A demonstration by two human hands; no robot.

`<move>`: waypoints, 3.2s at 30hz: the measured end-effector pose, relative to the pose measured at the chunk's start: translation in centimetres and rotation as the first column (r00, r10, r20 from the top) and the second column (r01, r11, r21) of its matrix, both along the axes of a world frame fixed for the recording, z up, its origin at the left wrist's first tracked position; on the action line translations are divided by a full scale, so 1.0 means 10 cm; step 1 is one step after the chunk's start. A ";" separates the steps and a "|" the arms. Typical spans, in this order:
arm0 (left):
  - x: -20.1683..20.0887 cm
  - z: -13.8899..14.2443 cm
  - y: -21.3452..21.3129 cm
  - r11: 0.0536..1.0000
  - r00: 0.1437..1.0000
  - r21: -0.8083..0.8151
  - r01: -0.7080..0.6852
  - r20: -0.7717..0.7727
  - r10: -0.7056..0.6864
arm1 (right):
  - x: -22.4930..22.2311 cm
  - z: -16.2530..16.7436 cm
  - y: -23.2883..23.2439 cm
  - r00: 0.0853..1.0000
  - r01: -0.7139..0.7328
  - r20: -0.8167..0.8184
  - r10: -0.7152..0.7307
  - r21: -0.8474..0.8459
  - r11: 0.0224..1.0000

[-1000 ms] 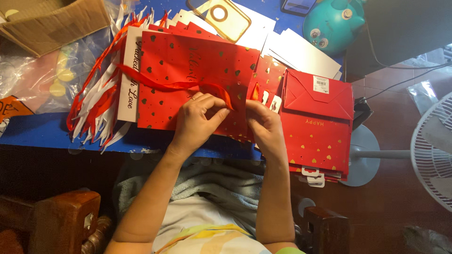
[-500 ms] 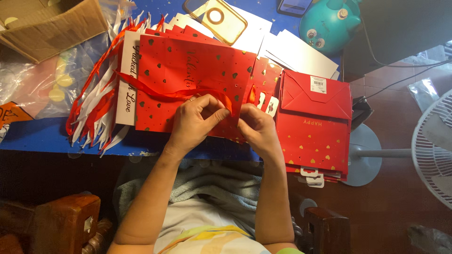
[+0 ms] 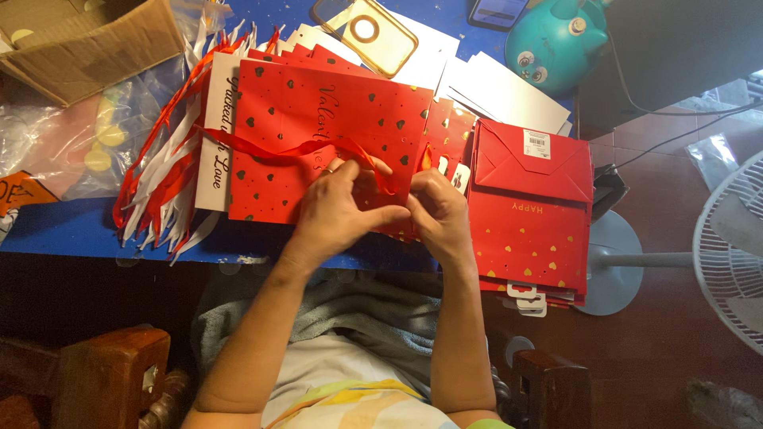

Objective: The person ties red ribbons through the handles of red Valentine's Day gift bags. They thread the ribbon through the handle, pull it taut, and tie a knot to secure it. The person repeats this process for multiple bags.

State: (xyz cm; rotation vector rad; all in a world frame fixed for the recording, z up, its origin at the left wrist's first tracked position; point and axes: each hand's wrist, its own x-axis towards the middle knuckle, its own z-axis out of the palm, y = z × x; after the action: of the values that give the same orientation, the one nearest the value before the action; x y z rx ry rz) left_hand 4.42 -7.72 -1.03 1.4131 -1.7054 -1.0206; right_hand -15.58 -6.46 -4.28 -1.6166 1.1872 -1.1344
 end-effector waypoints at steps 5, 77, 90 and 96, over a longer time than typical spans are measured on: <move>-0.14 -0.06 0.04 0.995 0.992 -0.083 -0.060 0.106 0.069 | 0.02 -0.02 0.01 0.996 -0.011 0.088 0.006 0.057 0.998; 0.00 -0.16 -0.14 0.804 0.961 -0.536 0.257 0.233 -0.151 | 0.11 0.38 0.21 0.833 0.419 -0.228 -0.504 -0.336 0.844; 0.00 -0.22 -0.18 0.847 0.984 -0.503 0.174 0.123 -0.130 | 0.22 0.41 0.18 0.754 0.236 -0.549 -0.361 -0.286 0.929; -0.01 -0.21 -0.18 0.863 0.987 -0.480 0.159 0.107 -0.123 | 0.14 0.37 0.13 0.807 0.260 -0.491 -0.327 -0.202 0.944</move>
State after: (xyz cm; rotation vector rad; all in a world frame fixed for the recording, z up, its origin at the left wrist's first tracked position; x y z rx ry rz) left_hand 4.31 -9.54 -3.13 1.0151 -1.9695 -0.5498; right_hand -14.22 -5.16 -0.59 -1.9594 1.8019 -0.9953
